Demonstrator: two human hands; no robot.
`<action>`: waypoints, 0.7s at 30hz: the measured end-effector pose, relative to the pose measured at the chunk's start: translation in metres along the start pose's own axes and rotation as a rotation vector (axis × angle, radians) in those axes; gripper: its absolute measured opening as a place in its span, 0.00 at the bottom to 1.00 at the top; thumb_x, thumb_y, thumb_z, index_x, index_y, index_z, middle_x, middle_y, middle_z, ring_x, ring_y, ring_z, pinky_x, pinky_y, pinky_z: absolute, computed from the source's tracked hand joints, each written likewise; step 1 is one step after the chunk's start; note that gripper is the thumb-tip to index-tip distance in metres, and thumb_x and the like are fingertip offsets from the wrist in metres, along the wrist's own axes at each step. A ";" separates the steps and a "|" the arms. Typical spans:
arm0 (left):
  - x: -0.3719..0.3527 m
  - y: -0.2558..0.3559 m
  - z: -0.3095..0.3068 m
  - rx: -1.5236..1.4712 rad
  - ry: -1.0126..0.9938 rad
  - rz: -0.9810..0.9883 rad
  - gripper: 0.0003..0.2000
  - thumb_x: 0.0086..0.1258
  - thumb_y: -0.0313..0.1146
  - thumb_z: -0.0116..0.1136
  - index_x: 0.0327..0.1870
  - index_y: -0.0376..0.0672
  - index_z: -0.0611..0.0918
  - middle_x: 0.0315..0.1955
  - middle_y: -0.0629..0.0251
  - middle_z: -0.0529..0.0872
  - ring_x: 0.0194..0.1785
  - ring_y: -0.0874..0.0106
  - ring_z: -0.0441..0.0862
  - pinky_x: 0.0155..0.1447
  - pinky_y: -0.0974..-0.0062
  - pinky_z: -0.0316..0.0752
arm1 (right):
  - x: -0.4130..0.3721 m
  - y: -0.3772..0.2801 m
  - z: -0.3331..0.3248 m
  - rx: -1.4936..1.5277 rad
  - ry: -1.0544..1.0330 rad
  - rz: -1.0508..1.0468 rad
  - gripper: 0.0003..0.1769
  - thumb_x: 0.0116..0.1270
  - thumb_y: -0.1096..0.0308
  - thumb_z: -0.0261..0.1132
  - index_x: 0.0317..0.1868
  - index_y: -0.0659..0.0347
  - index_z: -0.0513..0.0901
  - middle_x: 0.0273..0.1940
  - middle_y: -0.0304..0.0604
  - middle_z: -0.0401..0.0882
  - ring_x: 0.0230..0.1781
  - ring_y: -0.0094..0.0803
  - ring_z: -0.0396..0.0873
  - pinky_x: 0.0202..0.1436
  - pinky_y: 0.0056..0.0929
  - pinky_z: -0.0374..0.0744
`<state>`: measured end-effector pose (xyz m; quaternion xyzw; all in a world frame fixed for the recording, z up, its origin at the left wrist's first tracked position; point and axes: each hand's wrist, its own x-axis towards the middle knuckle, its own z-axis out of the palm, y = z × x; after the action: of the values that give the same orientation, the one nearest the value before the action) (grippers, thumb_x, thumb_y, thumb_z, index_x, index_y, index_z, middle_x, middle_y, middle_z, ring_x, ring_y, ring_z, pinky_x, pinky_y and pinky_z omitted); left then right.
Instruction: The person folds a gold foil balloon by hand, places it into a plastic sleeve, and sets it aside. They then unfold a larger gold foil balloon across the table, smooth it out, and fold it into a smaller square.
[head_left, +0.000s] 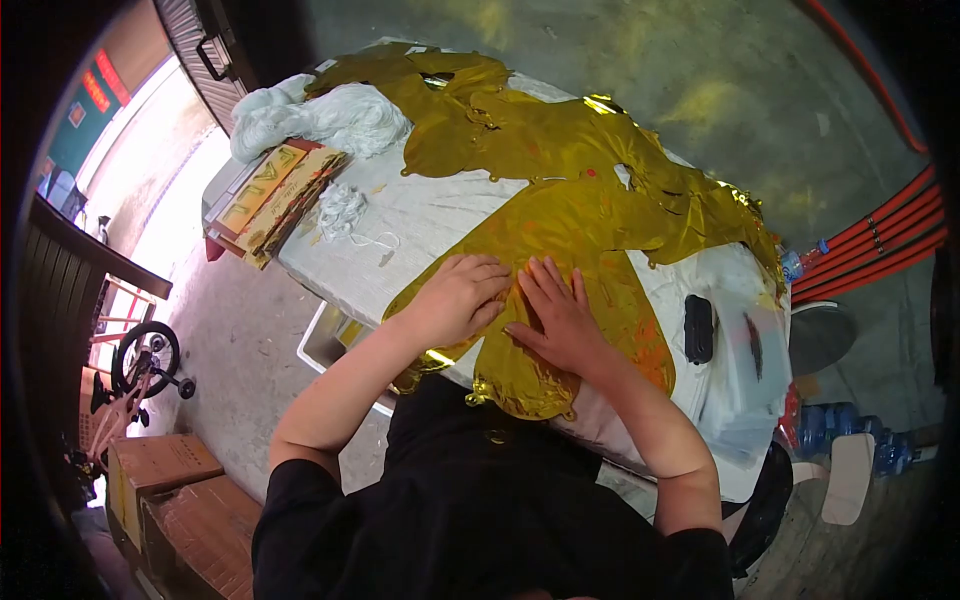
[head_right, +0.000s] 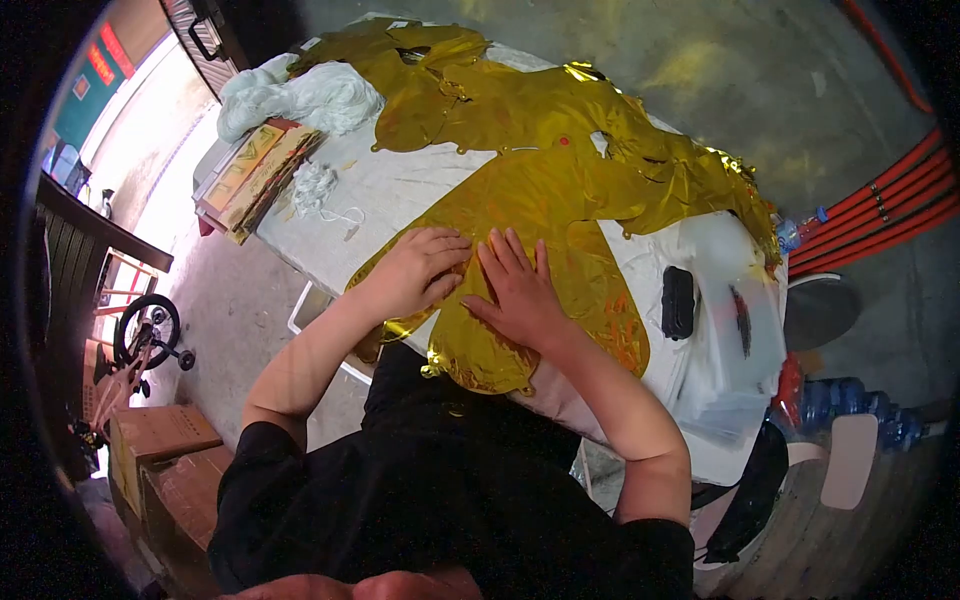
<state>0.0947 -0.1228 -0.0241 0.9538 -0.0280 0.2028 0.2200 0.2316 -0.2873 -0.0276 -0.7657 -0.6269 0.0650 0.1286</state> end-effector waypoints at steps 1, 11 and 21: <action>0.000 0.001 -0.001 -0.005 0.004 0.001 0.15 0.60 0.31 0.60 0.49 0.37 0.79 0.51 0.59 0.79 0.58 0.60 0.72 0.62 0.64 0.66 | 0.000 0.000 0.000 0.002 -0.002 -0.002 0.41 0.64 0.45 0.59 0.70 0.61 0.58 0.72 0.50 0.51 0.75 0.44 0.44 0.73 0.55 0.40; 0.000 -0.007 0.000 -0.147 0.022 -0.013 0.17 0.57 0.25 0.60 0.48 0.35 0.78 0.50 0.54 0.79 0.57 0.56 0.73 0.61 0.62 0.67 | -0.001 -0.001 0.002 0.003 0.009 0.006 0.41 0.65 0.44 0.57 0.70 0.60 0.58 0.73 0.50 0.50 0.75 0.44 0.44 0.73 0.56 0.39; 0.000 -0.007 -0.001 -0.156 0.005 -0.018 0.16 0.56 0.25 0.61 0.47 0.34 0.79 0.50 0.53 0.79 0.58 0.56 0.73 0.62 0.62 0.67 | -0.001 -0.006 0.004 0.023 0.026 0.037 0.40 0.64 0.45 0.58 0.69 0.61 0.58 0.72 0.51 0.50 0.75 0.45 0.44 0.73 0.57 0.39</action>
<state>0.0952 -0.1167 -0.0264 0.9334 -0.0348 0.2002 0.2956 0.2245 -0.2868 -0.0303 -0.7763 -0.6102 0.0646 0.1443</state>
